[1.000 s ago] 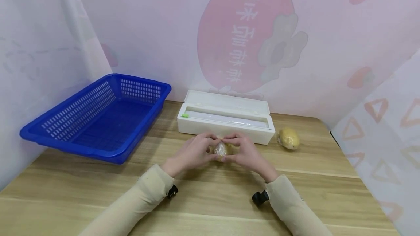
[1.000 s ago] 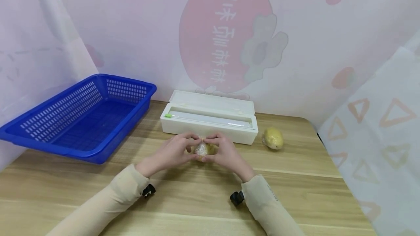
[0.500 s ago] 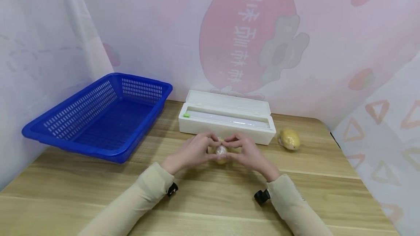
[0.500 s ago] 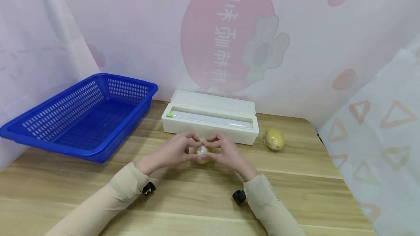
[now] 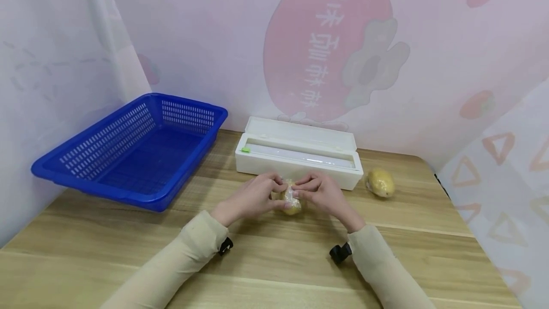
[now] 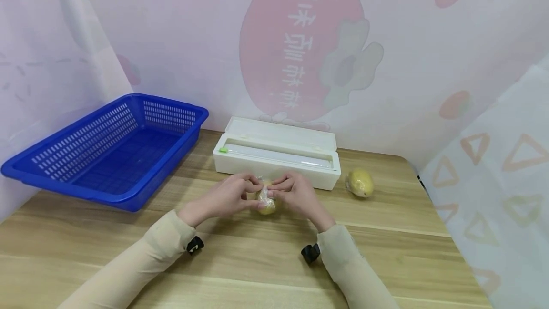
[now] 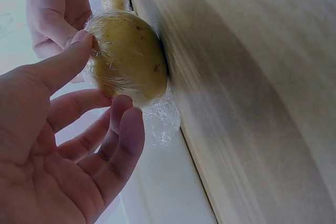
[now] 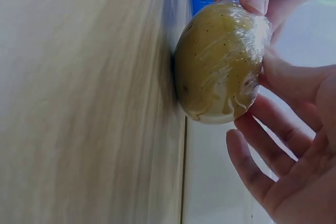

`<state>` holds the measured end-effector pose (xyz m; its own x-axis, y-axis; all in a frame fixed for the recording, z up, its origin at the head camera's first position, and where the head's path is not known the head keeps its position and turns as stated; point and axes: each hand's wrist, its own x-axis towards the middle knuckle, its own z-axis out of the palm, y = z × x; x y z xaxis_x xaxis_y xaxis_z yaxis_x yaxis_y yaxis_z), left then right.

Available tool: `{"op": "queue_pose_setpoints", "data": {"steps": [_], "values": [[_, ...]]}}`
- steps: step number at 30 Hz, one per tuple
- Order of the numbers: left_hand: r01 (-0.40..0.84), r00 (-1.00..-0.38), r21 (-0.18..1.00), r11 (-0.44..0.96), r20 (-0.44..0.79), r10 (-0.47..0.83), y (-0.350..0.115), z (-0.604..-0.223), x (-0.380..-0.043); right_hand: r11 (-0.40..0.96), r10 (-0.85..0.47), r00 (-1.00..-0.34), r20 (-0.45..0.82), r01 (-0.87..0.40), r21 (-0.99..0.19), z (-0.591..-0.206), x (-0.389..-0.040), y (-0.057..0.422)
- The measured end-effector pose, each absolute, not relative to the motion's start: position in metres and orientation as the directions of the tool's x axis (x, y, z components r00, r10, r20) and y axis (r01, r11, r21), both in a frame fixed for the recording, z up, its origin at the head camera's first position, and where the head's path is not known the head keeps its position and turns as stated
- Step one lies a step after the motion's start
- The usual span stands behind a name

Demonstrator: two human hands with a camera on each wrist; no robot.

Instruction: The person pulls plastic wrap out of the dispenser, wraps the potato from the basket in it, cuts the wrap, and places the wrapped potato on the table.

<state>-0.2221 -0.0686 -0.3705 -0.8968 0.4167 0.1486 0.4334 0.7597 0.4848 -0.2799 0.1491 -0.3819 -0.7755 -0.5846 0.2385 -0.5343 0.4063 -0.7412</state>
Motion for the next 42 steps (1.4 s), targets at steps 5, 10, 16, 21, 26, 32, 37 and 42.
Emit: {"op": "queue_pose_setpoints", "data": {"steps": [5,10,16,21,26,32,37,42], "values": [[0.436,-0.896,0.482,0.76,0.157,0.415,-0.068,-0.371,-0.223,0.394,-0.537,-0.818,0.207,-0.46,-0.795,-0.379,-0.282,0.147],[0.435,-0.896,0.493,0.753,0.157,0.415,-0.067,-0.369,-0.222,0.38,-0.498,-0.841,0.214,-0.433,-0.817,-0.381,-0.282,0.147],[0.458,-0.887,0.49,0.741,0.192,0.421,-0.067,-0.366,-0.219,0.346,-0.509,-0.818,0.267,-0.479,-0.807,-0.387,-0.277,0.147],[0.463,-0.885,0.482,0.744,0.204,0.419,-0.067,-0.364,-0.219,0.338,-0.537,-0.784,0.311,-0.538,-0.773,-0.387,-0.274,0.147],[0.466,-0.883,0.471,0.749,0.196,0.426,-0.066,-0.365,-0.22,0.318,-0.621,-0.715,0.323,-0.606,-0.729,-0.386,-0.273,0.154],[0.464,-0.885,0.478,0.746,0.22,0.409,-0.063,-0.367,-0.221,0.344,-0.684,-0.67,0.288,-0.645,-0.683,-0.387,-0.273,0.163],[0.41,-0.912,0.519,0.75,0.25,0.326,-0.059,-0.368,-0.221,0.327,-0.702,-0.649,0.293,-0.658,-0.678,-0.385,-0.273,0.161],[0.351,-0.934,0.542,0.764,0.254,0.25,-0.057,-0.37,-0.221,0.298,-0.716,-0.637,0.286,-0.649,-0.7,-0.383,-0.273,0.158]]}}
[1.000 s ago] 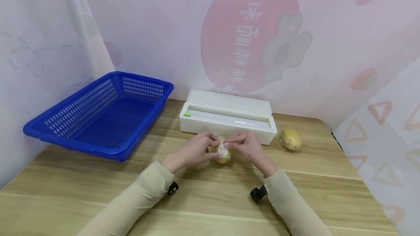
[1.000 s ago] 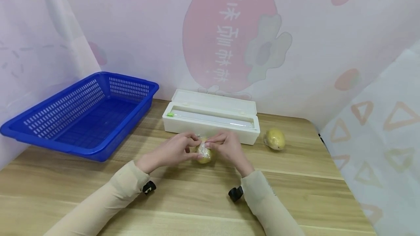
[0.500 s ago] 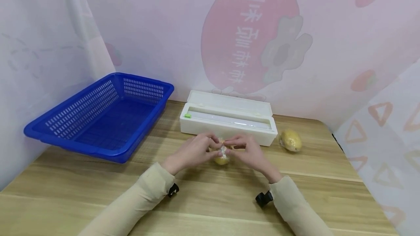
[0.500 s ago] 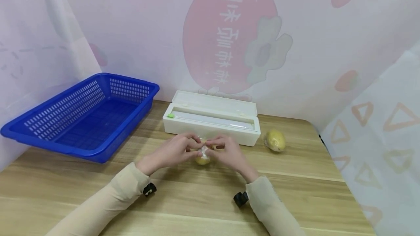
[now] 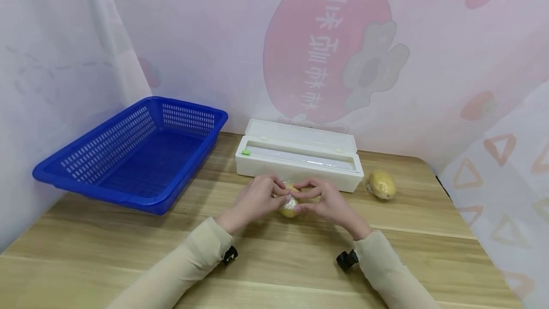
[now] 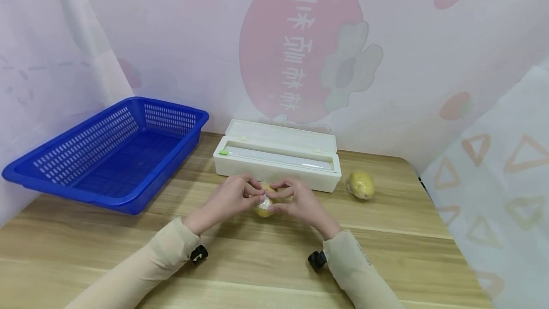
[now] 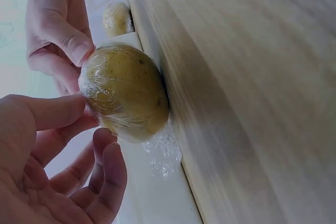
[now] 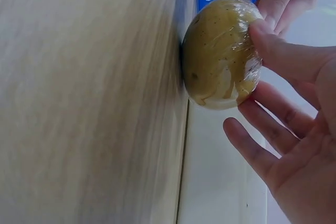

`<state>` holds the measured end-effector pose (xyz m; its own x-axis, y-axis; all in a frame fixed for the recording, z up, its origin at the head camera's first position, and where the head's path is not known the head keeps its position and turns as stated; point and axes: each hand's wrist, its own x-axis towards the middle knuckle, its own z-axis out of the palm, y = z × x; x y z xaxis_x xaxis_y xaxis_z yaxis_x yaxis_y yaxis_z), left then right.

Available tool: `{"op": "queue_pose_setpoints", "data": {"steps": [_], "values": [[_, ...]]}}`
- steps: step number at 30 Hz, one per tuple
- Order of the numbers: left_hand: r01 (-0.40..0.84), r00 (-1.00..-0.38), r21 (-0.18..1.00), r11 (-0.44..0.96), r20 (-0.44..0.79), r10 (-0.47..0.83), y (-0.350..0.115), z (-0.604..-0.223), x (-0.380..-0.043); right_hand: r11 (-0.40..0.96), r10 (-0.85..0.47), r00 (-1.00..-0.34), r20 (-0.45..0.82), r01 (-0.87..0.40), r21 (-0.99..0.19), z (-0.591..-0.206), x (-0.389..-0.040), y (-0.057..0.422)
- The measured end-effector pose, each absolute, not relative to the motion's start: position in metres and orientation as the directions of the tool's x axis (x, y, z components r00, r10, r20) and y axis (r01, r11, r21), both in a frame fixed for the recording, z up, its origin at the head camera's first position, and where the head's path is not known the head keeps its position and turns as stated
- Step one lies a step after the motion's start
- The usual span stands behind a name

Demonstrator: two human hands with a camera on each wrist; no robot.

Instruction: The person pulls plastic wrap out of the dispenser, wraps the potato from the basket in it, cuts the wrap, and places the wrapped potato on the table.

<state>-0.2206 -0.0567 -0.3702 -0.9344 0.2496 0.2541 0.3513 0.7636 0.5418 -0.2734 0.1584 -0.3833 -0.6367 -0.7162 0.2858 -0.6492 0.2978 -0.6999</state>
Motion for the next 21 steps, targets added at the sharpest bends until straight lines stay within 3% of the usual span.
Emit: {"op": "queue_pose_setpoints", "data": {"steps": [10,21], "values": [[0.309,-0.949,0.574,0.759,0.244,0.201,-0.0556,-0.3717,-0.2212,0.309,-0.674,-0.697,0.245,-0.567,-0.764,-0.3846,-0.2775,0.1559],[0.389,-0.921,0.537,0.748,0.248,0.301,-0.064,-0.3669,-0.2253,0.31,-0.68,-0.673,0.291,-0.623,-0.718,-0.3809,-0.2769,0.1579]]}}
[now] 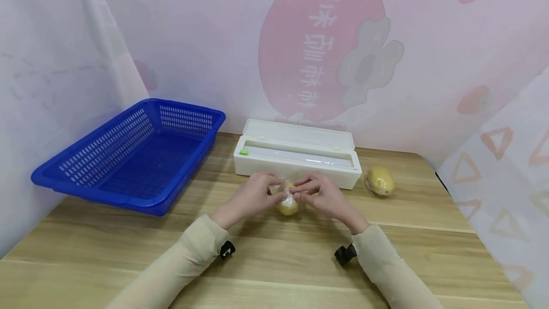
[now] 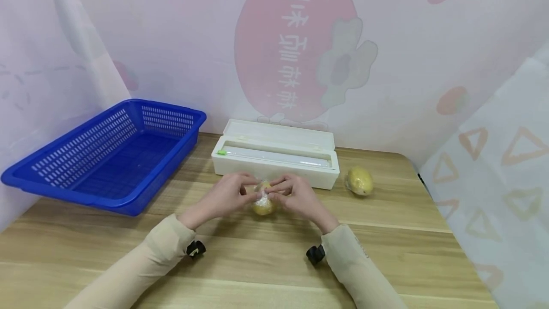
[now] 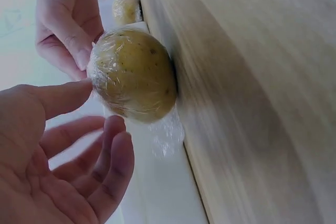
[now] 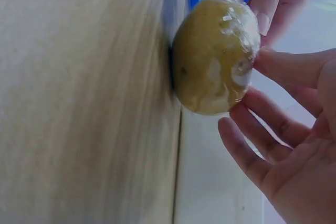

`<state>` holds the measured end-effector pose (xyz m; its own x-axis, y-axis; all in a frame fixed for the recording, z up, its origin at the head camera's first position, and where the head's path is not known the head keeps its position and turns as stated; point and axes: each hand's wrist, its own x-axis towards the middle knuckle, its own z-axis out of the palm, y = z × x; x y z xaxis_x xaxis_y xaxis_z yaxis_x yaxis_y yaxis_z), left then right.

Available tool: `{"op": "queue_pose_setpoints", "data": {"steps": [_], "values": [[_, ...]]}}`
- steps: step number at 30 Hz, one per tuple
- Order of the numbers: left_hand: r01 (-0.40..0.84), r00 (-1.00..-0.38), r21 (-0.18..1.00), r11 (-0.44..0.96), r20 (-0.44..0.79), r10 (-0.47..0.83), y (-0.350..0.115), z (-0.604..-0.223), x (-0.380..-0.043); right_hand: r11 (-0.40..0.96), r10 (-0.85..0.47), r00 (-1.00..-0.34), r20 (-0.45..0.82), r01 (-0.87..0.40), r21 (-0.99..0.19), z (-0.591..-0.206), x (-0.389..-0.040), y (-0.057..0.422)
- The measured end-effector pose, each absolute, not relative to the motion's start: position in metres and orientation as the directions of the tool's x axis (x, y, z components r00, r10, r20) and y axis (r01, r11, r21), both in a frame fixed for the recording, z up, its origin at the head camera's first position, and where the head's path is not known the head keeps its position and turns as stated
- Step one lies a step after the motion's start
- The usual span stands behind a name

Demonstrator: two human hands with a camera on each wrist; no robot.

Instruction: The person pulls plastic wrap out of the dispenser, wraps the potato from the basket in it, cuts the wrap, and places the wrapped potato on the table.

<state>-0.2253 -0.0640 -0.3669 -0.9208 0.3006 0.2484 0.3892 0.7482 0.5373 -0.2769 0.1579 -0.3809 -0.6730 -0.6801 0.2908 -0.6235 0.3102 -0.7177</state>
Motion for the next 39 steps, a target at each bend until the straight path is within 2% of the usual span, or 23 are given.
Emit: {"op": "queue_pose_setpoints", "data": {"steps": [4,9,12,15,20,24,27,33,39], "values": [[0.379,-0.921,0.521,0.765,0.289,0.26,-0.064,-0.364,-0.224,0.348,-0.674,-0.659,0.335,-0.683,-0.642,-0.379,-0.276,0.157],[0.362,-0.927,0.505,0.784,0.28,0.248,-0.063,-0.361,-0.222,0.299,-0.727,-0.542,0.423,-0.803,-0.515,-0.377,-0.274,0.154],[0.357,-0.932,0.494,0.793,0.249,0.264,-0.064,-0.358,-0.221,0.28,-0.768,-0.504,0.396,-0.819,-0.501,-0.376,-0.273,0.151],[0.353,-0.934,0.487,0.799,0.232,0.271,-0.064,-0.357,-0.22,0.341,-0.765,-0.538,0.354,-0.804,-0.487,-0.377,-0.269,0.15],[0.352,-0.934,0.487,0.799,0.236,0.267,-0.064,-0.357,-0.22,0.482,-0.68,-0.615,0.399,-0.785,-0.389,-0.376,-0.266,0.149],[0.348,-0.937,0.488,0.801,0.216,0.275,-0.064,-0.357,-0.22,0.548,-0.632,-0.697,0.339,-0.711,-0.44,-0.372,-0.265,0.151],[0.381,-0.924,0.493,0.782,0.191,0.33,-0.065,-0.357,-0.221,0.575,-0.618,-0.738,0.271,-0.659,-0.484,-0.369,-0.264,0.152],[0.509,-0.844,0.541,0.67,0.16,0.512,-0.068,-0.358,-0.222,0.609,-0.602,-0.774,0.198,-0.605,-0.513,-0.367,-0.264,0.153],[0.565,-0.803,0.533,0.63,0.182,0.567,-0.067,-0.356,-0.218,0.613,-0.588,-0.791,0.17,-0.573,-0.545,-0.368,-0.265,0.153]]}}
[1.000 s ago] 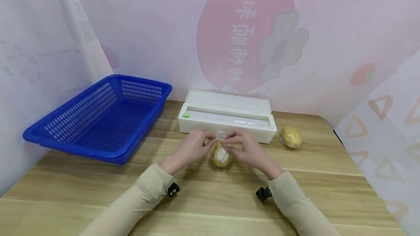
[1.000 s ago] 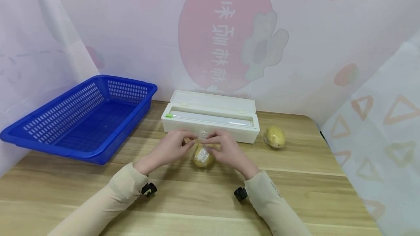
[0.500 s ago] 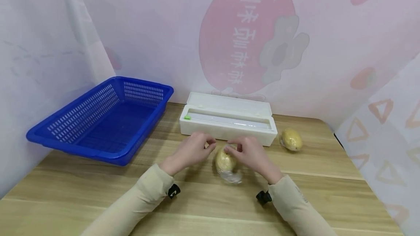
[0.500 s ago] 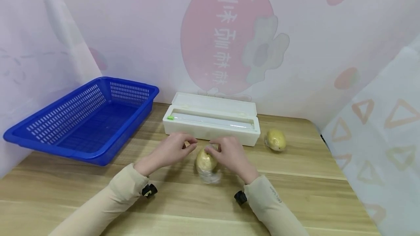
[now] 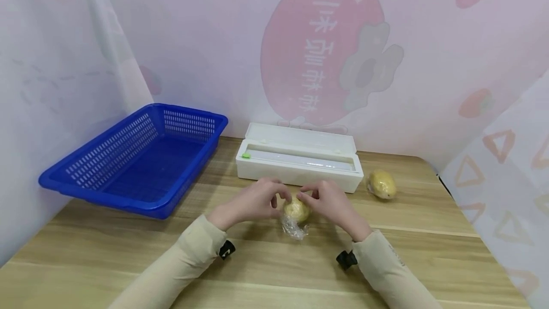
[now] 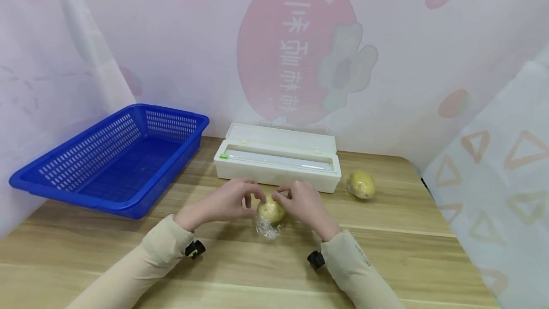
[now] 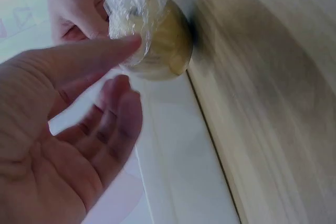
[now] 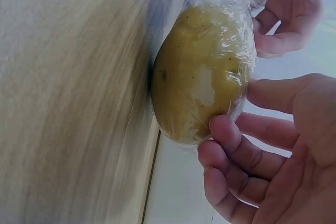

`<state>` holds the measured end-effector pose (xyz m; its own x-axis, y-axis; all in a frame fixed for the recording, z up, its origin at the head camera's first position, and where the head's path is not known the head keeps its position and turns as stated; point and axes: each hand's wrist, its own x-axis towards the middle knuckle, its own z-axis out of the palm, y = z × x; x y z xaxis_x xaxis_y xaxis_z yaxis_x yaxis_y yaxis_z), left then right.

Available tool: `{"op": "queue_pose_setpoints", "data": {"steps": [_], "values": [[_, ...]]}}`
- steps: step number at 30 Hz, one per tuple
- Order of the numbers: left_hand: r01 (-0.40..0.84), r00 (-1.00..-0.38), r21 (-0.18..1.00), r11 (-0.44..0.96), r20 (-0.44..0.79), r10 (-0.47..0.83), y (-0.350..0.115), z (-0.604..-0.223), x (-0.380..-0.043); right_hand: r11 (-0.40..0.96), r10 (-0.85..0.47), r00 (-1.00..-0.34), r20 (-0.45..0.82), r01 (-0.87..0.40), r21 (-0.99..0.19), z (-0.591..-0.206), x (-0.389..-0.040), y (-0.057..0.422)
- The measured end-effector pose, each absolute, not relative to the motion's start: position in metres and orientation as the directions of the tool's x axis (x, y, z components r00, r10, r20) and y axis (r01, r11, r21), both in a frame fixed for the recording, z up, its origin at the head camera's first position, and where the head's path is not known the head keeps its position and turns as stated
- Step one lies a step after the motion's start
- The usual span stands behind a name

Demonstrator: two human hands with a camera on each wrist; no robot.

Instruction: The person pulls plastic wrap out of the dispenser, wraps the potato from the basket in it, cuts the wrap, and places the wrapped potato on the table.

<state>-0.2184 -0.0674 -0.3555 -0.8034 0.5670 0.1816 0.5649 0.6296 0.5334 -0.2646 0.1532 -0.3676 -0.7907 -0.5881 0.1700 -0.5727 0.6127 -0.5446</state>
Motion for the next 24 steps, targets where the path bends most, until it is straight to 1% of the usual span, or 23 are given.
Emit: {"op": "queue_pose_setpoints", "data": {"steps": [4,7,13,18,24], "values": [[0.631,-0.746,0.507,0.588,0.188,0.639,-0.061,-0.356,-0.217,0.596,-0.597,-0.781,0.182,-0.584,-0.551,-0.368,-0.265,0.156],[0.652,-0.725,0.487,0.581,0.177,0.666,-0.058,-0.356,-0.216,0.584,-0.602,-0.775,0.19,-0.59,-0.557,-0.369,-0.264,0.158],[0.654,-0.72,0.463,0.599,0.138,0.68,-0.053,-0.358,-0.212,0.578,-0.607,-0.771,0.191,-0.593,-0.561,-0.369,-0.265,0.159],[0.669,-0.718,0.43,0.606,0.166,0.676,-0.051,-0.363,-0.211,0.564,-0.62,-0.763,0.184,-0.596,-0.571,-0.369,-0.266,0.157],[0.68,-0.717,0.419,0.602,0.205,0.666,-0.051,-0.364,-0.209,0.552,-0.629,-0.76,0.166,-0.587,-0.593,-0.368,-0.267,0.156]]}}
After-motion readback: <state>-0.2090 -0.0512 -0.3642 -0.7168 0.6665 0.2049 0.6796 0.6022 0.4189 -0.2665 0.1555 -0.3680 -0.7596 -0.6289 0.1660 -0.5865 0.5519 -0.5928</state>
